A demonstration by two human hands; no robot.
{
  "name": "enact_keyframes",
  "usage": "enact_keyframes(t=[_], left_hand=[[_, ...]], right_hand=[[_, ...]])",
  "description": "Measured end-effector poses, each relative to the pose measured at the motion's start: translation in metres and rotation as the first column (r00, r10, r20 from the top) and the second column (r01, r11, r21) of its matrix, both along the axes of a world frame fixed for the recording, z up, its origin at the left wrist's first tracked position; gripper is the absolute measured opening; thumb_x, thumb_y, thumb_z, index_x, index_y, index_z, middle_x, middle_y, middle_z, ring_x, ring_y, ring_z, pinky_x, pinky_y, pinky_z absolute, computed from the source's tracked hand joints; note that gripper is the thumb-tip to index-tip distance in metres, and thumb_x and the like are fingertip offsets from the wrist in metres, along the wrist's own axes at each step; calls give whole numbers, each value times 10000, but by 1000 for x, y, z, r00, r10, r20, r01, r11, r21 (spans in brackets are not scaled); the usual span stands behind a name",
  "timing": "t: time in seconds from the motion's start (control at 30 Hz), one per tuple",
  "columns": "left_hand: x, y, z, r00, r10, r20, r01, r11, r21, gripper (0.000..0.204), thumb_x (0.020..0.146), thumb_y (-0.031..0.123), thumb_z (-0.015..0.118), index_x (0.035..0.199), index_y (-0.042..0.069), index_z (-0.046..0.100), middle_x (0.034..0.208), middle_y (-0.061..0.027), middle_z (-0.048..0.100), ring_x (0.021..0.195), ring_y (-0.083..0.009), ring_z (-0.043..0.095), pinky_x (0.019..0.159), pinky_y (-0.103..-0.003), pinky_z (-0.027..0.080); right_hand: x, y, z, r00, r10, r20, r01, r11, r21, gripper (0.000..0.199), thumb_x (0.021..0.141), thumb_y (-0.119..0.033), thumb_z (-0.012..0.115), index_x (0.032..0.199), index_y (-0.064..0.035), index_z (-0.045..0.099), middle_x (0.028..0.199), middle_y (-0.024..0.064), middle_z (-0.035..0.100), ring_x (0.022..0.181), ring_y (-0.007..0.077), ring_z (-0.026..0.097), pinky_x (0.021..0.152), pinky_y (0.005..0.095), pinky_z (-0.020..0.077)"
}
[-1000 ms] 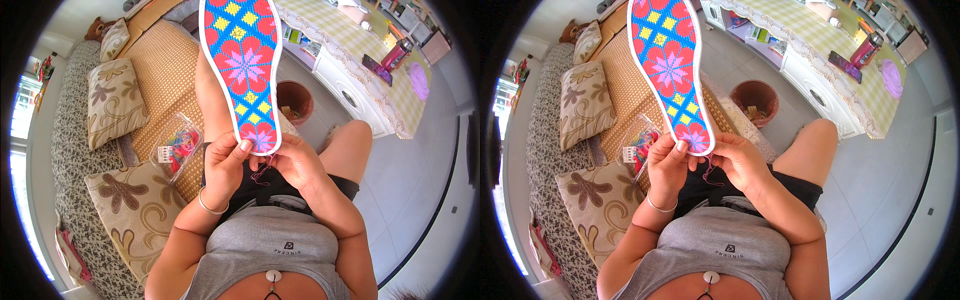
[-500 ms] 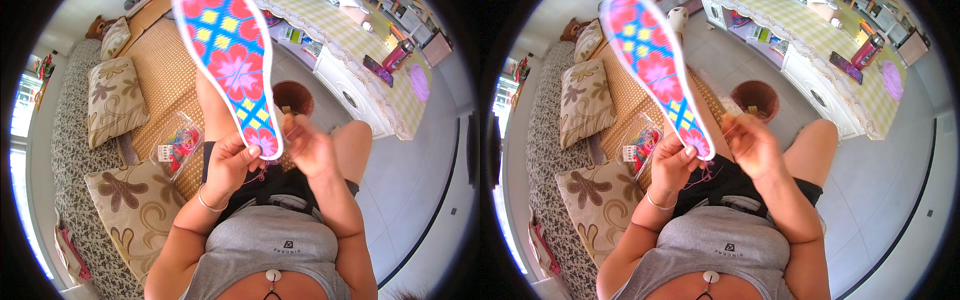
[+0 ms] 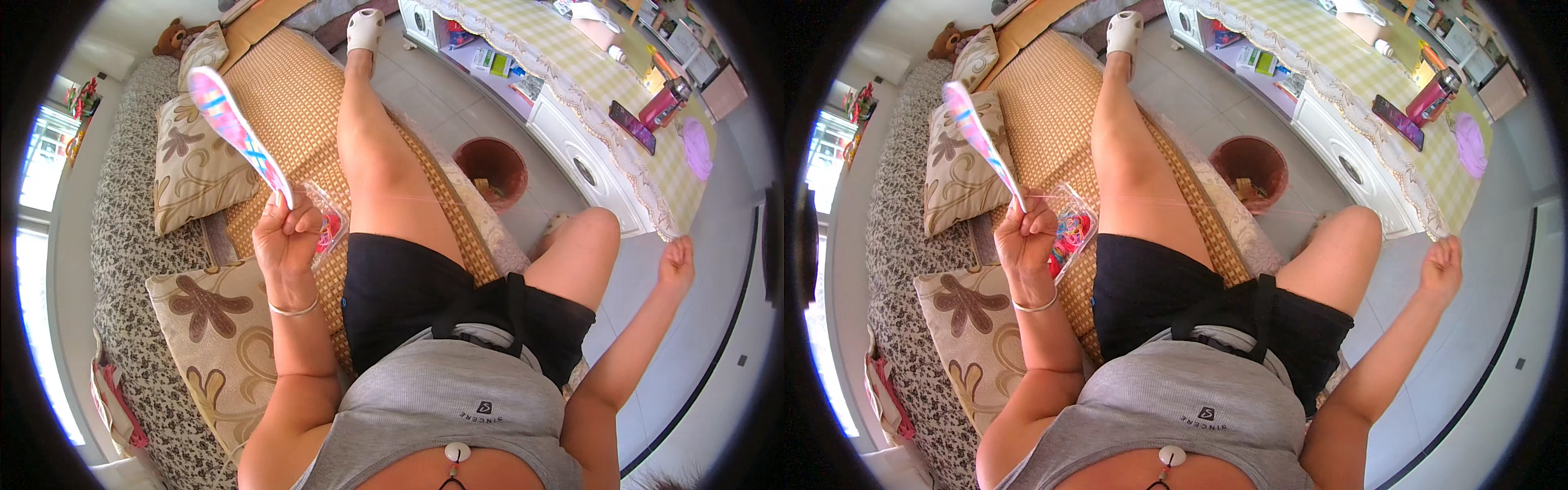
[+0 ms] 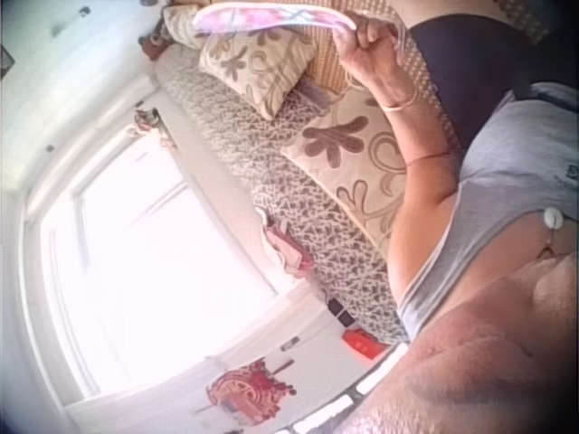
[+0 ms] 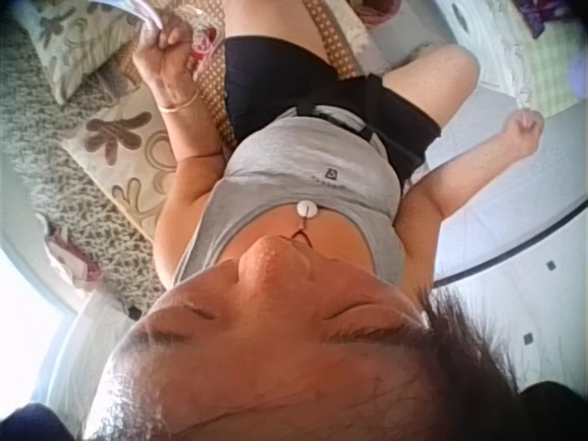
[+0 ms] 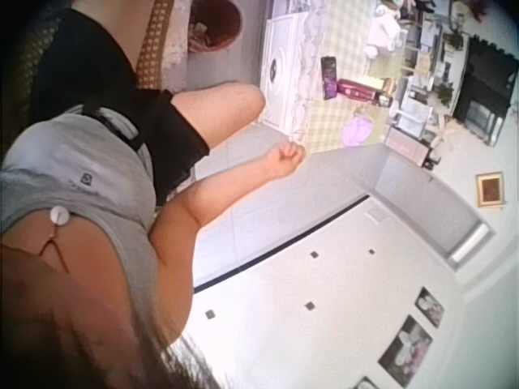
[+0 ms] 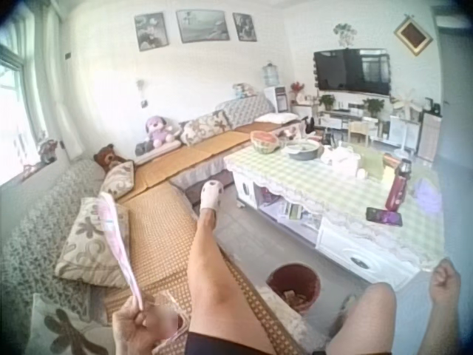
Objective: The person sews a colorful decorative pattern onto a white shoe insole by hand using a needle and pink thread, repeatedly pulling the thread through the fabric.
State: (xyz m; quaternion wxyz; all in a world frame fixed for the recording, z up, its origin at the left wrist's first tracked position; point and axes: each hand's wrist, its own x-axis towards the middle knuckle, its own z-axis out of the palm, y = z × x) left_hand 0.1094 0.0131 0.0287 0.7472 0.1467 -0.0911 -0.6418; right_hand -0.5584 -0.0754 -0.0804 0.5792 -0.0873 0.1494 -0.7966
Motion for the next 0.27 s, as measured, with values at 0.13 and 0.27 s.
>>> enact_keyframes(t=[0.13, 0.27], left_hand=[[-6, 0, 3, 993, -49, 106, 56, 997, -61, 95, 894, 63, 549, 964, -1, 547, 719, -6, 455, 516, -56, 318, 509, -204, 296], [-32, -4, 1, 973, -40, 229, 42, 999, -3, 106, 922, 99, 521, 985, 24, 562, 745, -17, 515, 507, -59, 312, 516, -227, 300]], right_hand=[[-7, -1, 2, 964, -121, -236, 137, 989, 52, 88, 898, 42, 497, 982, 52, 473, 776, 93, 471, 568, 117, 366, 469, 235, 288], [149, -1, 66, 863, -66, -501, 207, 951, 231, 158, 903, -65, 586, 1042, -64, 512, 799, 89, 526, 573, 117, 409, 502, 216, 329]])
